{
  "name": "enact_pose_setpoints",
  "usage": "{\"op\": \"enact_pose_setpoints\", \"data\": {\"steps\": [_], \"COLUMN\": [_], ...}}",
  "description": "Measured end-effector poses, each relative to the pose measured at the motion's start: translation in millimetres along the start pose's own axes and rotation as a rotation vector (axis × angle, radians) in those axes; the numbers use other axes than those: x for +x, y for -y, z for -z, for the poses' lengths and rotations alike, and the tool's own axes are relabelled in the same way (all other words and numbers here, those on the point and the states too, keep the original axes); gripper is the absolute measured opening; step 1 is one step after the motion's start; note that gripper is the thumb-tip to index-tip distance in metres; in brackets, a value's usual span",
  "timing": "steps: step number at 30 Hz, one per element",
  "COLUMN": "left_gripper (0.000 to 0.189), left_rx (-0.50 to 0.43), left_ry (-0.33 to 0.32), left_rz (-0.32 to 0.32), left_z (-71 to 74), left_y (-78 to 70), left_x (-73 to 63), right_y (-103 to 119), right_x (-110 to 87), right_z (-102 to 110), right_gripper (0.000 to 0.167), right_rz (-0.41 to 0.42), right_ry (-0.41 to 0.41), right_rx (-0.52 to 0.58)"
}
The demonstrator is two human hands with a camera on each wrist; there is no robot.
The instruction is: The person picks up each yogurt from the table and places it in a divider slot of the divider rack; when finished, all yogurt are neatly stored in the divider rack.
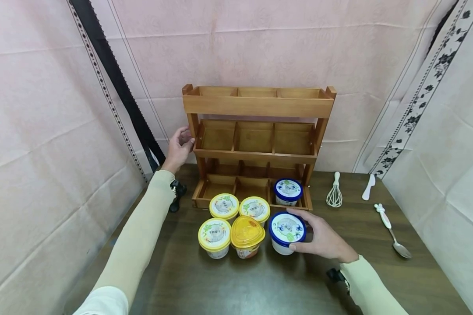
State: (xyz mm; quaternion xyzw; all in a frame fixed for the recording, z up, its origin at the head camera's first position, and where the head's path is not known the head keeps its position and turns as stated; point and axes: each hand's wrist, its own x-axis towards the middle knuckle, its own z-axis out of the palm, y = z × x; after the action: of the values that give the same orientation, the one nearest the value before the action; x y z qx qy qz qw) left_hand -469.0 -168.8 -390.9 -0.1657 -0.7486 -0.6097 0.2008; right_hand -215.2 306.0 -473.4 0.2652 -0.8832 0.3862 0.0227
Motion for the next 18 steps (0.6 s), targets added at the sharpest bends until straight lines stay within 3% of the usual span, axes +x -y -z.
{"op": "enact_pose_setpoints", "data": {"steps": [9, 18], "left_gripper": [0.044, 0.048], "left_rx": [0.001, 0.016], "left_ry": [-0.002, -0.015], "left_rz": [0.016, 0.061], "left_z": [-1.4, -5.1], "left_y": [-1.2, -4.6], "left_x": [-1.7, 1.7], "right_y": [4.6, 8.1], "right_x": [15.9, 38.6], "right_z": [17.3, 29.5], "right_gripper": [0.087, 0.089], "right_rz": [-0.046, -0.057], "right_ry": [-0.035, -0.064], "right_rx": [-0.013, 0.070]}}
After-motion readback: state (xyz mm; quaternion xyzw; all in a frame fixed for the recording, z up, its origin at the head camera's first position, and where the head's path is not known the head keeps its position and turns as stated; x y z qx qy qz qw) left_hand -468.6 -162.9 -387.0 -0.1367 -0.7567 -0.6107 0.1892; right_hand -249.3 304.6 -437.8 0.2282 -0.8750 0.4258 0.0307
